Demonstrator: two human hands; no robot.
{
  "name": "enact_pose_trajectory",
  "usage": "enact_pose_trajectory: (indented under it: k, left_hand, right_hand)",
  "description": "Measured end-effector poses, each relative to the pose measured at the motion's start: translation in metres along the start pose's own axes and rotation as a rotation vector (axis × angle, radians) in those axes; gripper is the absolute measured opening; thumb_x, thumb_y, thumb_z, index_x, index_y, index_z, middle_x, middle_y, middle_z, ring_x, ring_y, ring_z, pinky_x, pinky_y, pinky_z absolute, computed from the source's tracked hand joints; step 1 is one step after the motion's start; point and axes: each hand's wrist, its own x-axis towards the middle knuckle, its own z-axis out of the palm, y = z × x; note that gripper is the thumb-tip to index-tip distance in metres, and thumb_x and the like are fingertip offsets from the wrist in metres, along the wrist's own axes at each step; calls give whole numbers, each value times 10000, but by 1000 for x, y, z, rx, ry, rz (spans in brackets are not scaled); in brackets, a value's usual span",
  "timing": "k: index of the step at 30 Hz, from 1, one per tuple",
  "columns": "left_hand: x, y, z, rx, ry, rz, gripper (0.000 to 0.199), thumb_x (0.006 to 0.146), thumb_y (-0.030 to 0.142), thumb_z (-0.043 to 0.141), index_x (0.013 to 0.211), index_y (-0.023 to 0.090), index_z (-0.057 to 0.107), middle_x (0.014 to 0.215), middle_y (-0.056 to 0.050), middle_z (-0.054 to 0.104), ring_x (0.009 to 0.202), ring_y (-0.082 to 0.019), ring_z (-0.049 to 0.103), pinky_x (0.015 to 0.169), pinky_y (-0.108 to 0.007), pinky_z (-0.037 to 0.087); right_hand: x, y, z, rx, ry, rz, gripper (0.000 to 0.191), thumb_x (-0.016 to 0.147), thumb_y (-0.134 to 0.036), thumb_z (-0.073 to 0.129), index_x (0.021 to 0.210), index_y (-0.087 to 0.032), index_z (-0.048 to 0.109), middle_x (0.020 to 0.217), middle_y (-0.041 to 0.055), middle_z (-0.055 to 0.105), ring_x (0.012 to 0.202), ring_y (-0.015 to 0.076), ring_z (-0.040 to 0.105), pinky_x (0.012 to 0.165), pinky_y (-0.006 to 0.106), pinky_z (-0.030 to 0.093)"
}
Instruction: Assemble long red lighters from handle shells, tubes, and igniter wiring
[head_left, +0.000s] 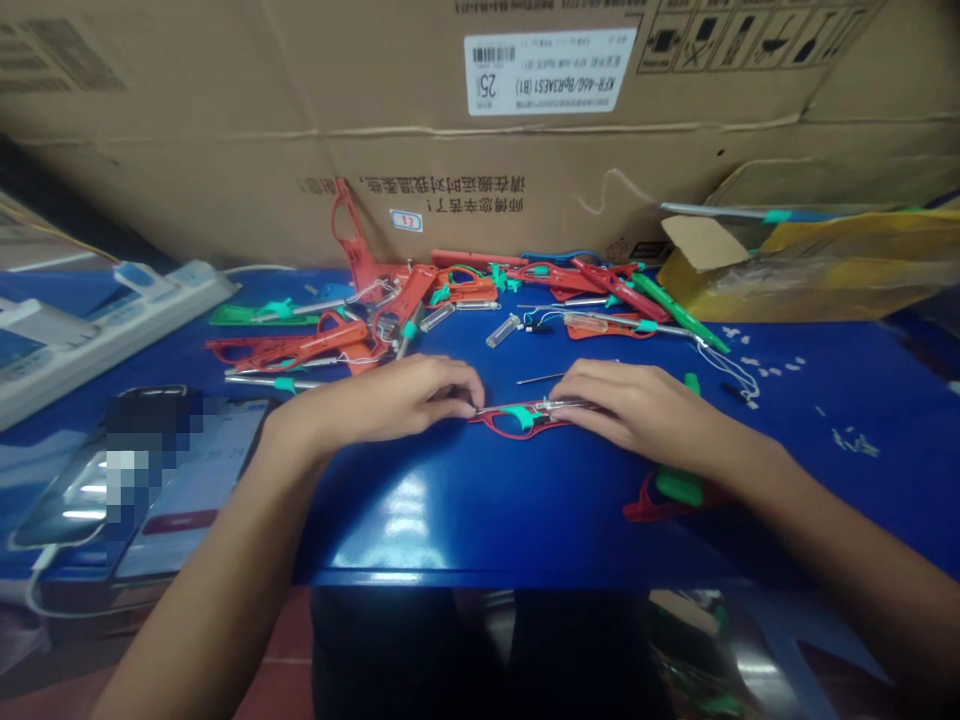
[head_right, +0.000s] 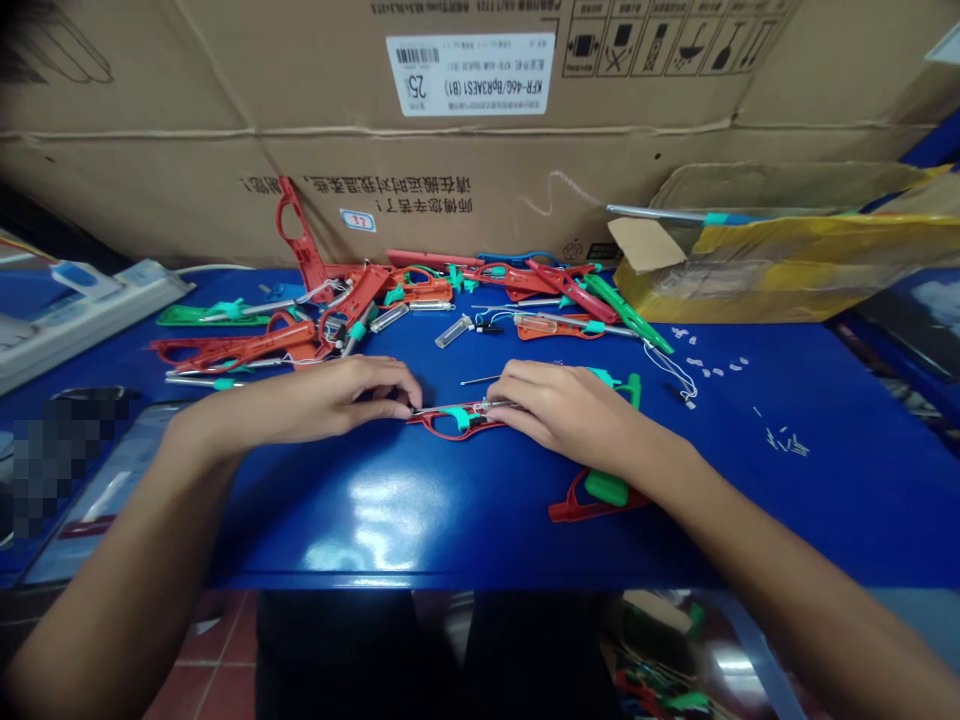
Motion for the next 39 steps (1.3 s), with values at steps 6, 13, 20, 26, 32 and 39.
enact_pose_trajectory:
  k: [6,13,20,26,32,39]
  left_hand:
    - [0,1,-2,12,-16,29,202,1006,211,545,1096,212,725,1101,-42,715,1036,-181,658,937,-314,497]
    - [-1,2,-1,0,33,-15,163,1006,259,552,1061,202,694,1037,-26,713,908,-155,654,811,-274,495]
    - [-2,2,-3,19,70,-2,158,1003,258,547,1039,211,694,968,-11,724,828,-140,661,739,-252,472]
    - [-2,0,-3,-4,82,11,175,1023,264,523,1050,220,691,961,-7,736,830,-133,673,735,-241,471]
    - [-1,0,-2,-3,85,11,180,1018,250,527,1055,212,699,980,-17,746,852,-136,684,753,-247,481]
    - [0,4,-4,-36,116,8,209,1018,207,487,1059,199,692,998,-19,753,879,-132,695,773,-240,500]
  right_hand:
    - [0,-1,-1,-5,-9,3,312,1063,-385,461,1106,-186,698,1033,66,704,917,208,677,780,326,494]
    - [0,-1,-1,-3,-1,9,314,1064,-382,460,1102,-188,704,1022,70,708,914,203,674,780,323,493]
    - [-1,-2,-3,21,-22,33,321,1064,-390,453,1121,-199,704,1045,74,712,928,210,680,795,339,509]
    - [0,-1,-2,40,-34,41,326,1064,-400,454,1120,-193,700,1056,73,701,942,213,680,810,339,510]
    - [-1,0,-2,59,-29,41,325,1066,-406,451,1118,-196,693,1051,67,695,929,204,674,820,333,510]
    - [-2,1,-2,41,3,16,311,1057,-390,469,1095,-195,708,1012,75,708,896,206,682,775,331,513]
